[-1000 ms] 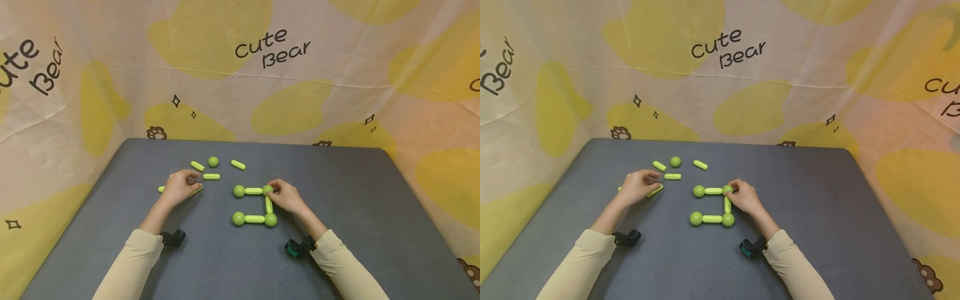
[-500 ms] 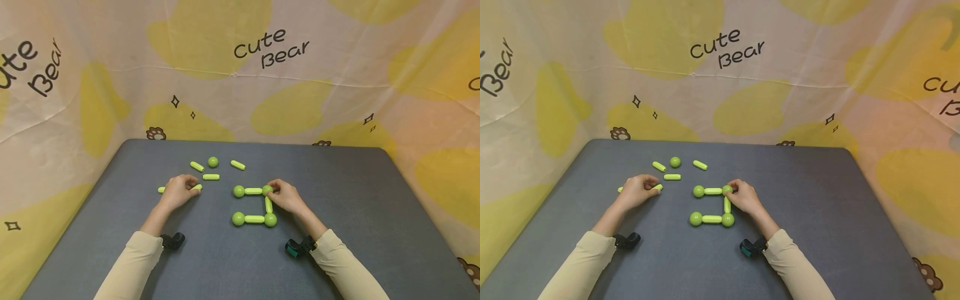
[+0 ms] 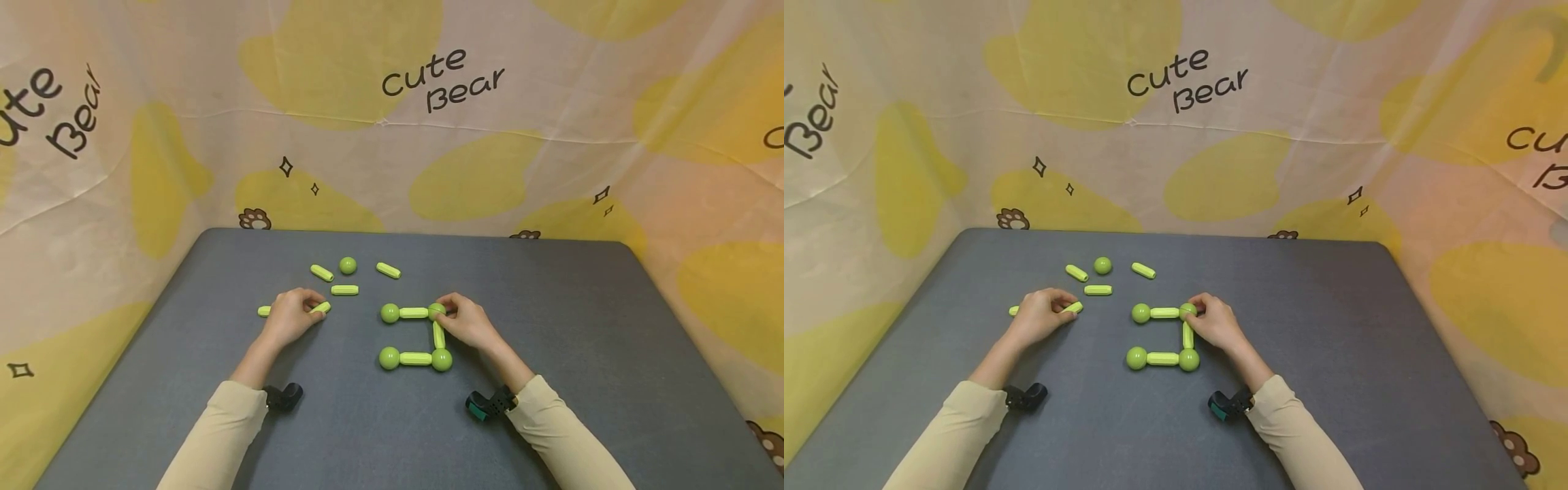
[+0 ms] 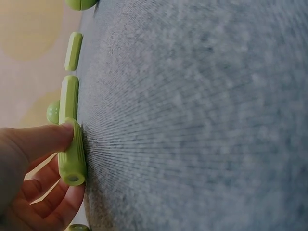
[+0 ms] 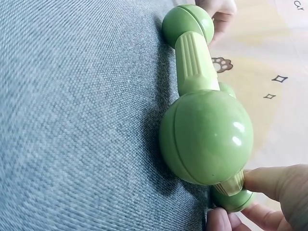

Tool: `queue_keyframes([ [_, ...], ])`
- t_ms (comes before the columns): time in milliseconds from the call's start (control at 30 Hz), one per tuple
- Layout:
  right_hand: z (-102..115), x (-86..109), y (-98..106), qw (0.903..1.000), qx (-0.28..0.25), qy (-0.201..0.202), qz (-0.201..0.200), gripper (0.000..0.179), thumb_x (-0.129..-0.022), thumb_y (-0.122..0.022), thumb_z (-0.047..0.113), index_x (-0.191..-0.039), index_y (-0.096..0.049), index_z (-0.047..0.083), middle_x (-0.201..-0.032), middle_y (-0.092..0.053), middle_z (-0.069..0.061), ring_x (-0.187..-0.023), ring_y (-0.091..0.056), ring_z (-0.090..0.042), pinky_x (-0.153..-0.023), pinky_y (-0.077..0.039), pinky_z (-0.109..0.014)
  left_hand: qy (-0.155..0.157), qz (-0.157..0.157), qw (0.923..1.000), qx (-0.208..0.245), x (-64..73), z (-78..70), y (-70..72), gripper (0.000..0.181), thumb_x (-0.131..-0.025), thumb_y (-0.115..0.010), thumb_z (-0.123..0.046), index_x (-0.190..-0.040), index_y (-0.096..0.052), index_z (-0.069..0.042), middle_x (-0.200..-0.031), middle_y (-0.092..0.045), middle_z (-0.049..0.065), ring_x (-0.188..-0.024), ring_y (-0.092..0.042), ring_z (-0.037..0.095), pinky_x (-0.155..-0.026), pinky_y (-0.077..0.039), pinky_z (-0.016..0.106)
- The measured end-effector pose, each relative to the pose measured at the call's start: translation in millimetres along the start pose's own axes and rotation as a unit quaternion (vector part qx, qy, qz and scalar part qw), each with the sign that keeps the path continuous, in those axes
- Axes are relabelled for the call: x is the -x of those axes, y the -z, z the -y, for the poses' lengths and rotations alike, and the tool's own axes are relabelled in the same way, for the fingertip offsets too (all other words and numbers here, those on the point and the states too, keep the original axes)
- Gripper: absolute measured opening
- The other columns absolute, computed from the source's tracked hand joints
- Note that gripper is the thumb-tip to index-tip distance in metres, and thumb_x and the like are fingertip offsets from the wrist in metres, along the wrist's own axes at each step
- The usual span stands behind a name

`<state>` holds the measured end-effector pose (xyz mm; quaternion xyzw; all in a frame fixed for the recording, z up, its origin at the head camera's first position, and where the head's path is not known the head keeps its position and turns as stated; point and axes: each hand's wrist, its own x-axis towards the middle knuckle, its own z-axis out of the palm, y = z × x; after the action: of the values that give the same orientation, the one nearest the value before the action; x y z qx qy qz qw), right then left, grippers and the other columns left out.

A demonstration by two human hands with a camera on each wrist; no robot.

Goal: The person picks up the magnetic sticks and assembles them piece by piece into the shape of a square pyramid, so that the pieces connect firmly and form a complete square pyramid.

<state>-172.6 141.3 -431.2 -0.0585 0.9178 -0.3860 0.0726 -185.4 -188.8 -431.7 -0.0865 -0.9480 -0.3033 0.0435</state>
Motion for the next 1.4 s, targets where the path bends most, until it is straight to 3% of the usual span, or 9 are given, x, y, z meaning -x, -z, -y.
queue_keyframes([
  [300,-1,0.0,0,1.0000,0.002,-0.004,-0.002,0.030,-0.086,-0.062,0.020,-0.113,-0.059,0.007,-0.102,-0.062,-0.009,-0.087,-0.059,-0.020,-0.069,-0.048,-0.031,-0.004,0.001,0.9995,0.032,2.0,-13.9,-2.8,0.021,-0.077,-0.071,-0.012,-0.097,-0.071,-0.006,-0.089,-0.067,0.010,-0.075,-0.063,0.019,-0.066,-0.050,0.034],
  [600,-1,0.1,1,1.0000,0.001,-0.003,-0.001,0.030,-0.086,-0.062,0.020,-0.113,-0.059,0.007,-0.102,-0.062,-0.009,-0.087,-0.059,-0.020,-0.069,-0.048,-0.031,-0.012,0.032,0.9983,0.048,3.1,-30.2,-13.7,0.020,-0.079,-0.069,-0.012,-0.098,-0.071,-0.007,-0.085,-0.068,0.005,-0.075,-0.063,0.016,-0.066,-0.050,0.032],
  [933,-1,-0.4,1,1.0000,0.000,0.000,-0.002,0.029,-0.086,-0.062,0.019,-0.112,-0.059,0.006,-0.101,-0.062,-0.009,-0.086,-0.059,-0.019,-0.068,-0.048,-0.031,-0.055,0.054,0.9952,0.061,3.9,-42.8,-29.8,0.017,-0.077,-0.069,-0.013,-0.094,-0.072,-0.008,-0.076,-0.067,-0.001,-0.066,-0.060,0.007,-0.061,-0.048,0.024],
  [1400,1,0.0,0,1.0000,0.003,0.003,-0.003,0.029,-0.086,-0.062,0.020,-0.112,-0.060,0.006,-0.100,-0.062,-0.009,-0.086,-0.059,-0.019,-0.068,-0.048,-0.031,-0.043,0.094,0.9910,0.085,5.8,-64.0,-44.7,0.017,-0.075,-0.071,-0.012,-0.092,-0.072,-0.008,-0.072,-0.066,-0.003,-0.063,-0.058,0.003,-0.057,-0.046,0.021],
])
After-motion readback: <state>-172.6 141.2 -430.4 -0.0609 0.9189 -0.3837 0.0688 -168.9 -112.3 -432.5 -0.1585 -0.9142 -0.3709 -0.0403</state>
